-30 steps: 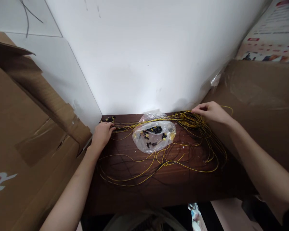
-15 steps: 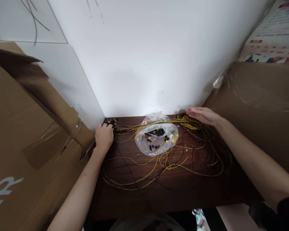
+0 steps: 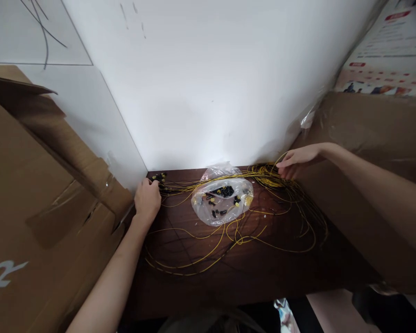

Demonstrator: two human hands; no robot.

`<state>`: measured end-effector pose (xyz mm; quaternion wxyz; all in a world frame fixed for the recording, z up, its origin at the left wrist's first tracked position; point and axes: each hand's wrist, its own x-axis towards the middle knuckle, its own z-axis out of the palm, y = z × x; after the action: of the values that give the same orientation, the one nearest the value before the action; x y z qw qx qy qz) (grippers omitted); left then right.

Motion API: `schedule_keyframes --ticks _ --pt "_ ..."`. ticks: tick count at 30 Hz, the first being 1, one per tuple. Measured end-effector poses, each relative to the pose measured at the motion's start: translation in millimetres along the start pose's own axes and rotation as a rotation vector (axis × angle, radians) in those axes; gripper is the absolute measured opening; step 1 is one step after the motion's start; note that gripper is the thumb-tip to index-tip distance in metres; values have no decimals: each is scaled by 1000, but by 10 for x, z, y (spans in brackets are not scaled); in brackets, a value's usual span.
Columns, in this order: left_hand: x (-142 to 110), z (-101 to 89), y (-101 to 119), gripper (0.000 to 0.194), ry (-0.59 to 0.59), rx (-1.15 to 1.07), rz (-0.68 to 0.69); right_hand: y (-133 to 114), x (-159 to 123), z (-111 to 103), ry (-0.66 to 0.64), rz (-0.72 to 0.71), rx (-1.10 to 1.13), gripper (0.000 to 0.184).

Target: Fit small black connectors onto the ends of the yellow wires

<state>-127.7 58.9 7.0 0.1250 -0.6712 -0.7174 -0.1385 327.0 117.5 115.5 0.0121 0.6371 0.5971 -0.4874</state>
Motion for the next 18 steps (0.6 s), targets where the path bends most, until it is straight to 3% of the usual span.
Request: schedule_keyframes --ticks 2,4,6,9,11,14,16,18 --pt "-8 -14 27 31 18 -34 -21 -47 -10 -18 127 166 -213 47" --pt "-19 -39 82 32 64 -81 -15 -121 -48 37 208 202 -396 45" --pt "-38 -77 156 31 115 -175 50 -235 -168 202 143 80 -451 40" --pt "-97 -158 272 28 144 -349 211 -413 -523 645 -1 -255 -297 25" --pt "-169 -227 331 26 70 -454 338 -468 -818 1001 -148 -422 -287 20" --pt "-310 -333 382 24 -152 -534 534 -377 -1183 1504 -427 -495 -334 21" --pt "-396 -384 404 24 -271 -568 587 -204 -1312 1796 -524 -510 -405 24" --pt "-456 -401 429 21 -372 -601 611 29 -1353 2062 -513 -456 -449 28"
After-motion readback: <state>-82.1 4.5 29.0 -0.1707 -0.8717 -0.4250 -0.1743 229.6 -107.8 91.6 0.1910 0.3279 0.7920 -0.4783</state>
